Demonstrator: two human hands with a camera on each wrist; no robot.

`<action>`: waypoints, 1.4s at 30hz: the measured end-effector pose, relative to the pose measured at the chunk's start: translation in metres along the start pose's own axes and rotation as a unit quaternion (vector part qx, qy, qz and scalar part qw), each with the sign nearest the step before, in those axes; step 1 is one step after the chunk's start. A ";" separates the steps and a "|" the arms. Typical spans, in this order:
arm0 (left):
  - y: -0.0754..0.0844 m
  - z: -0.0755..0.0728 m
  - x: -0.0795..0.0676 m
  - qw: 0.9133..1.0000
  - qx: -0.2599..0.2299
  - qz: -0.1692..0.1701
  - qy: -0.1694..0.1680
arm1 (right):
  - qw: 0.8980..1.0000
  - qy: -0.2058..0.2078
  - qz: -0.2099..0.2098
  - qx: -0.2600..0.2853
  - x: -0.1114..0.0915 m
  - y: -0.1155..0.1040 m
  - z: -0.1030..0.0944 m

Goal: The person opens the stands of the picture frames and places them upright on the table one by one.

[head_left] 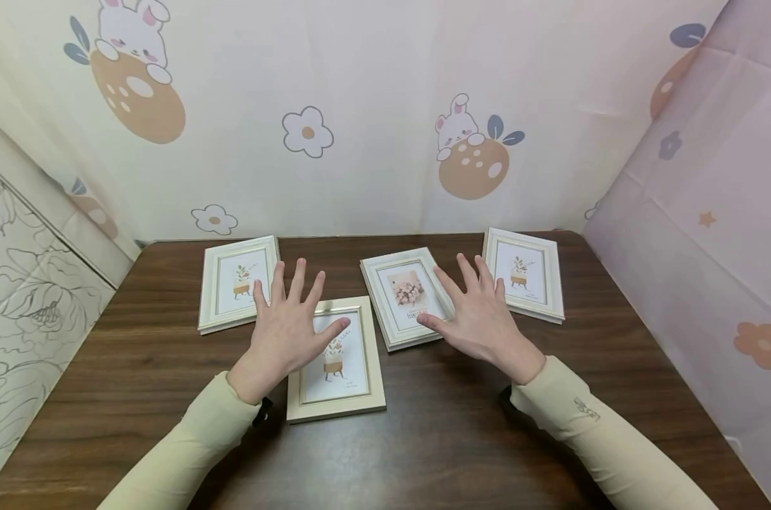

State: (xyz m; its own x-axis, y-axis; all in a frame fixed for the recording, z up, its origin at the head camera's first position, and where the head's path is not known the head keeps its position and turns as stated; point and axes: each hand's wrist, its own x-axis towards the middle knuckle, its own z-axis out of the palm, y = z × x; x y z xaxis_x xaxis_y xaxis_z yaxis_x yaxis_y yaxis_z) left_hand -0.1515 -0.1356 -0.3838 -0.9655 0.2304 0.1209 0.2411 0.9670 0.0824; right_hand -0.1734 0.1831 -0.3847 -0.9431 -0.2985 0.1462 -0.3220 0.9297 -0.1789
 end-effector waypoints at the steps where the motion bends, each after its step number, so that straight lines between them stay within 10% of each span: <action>1: 0.000 0.000 0.000 1.000 -0.002 0.000 0.000 | 1.000 -0.001 0.000 -0.001 0.000 0.000 0.000; 16: -0.007 -0.001 0.001 1.000 -0.022 0.011 -0.014 | 1.000 0.014 -0.024 0.008 -0.003 0.003 -0.001; 36: -0.051 -0.013 -0.002 0.983 -0.091 0.043 0.153 | 0.982 0.039 -0.017 0.184 -0.007 0.000 0.007; 42: -0.072 -0.018 -0.003 0.984 -0.079 0.036 0.157 | 0.976 0.022 -0.021 0.215 -0.011 -0.004 0.007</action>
State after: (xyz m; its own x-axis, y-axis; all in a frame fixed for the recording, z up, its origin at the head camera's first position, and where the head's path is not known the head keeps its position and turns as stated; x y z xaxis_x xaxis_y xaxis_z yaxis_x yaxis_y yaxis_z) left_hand -0.1646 -0.2081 -0.3719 -0.8730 0.2295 0.4303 0.3448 0.9144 0.2119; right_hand -0.1627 0.1815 -0.3923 -0.9273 -0.3156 0.2012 -0.3731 0.7378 -0.5626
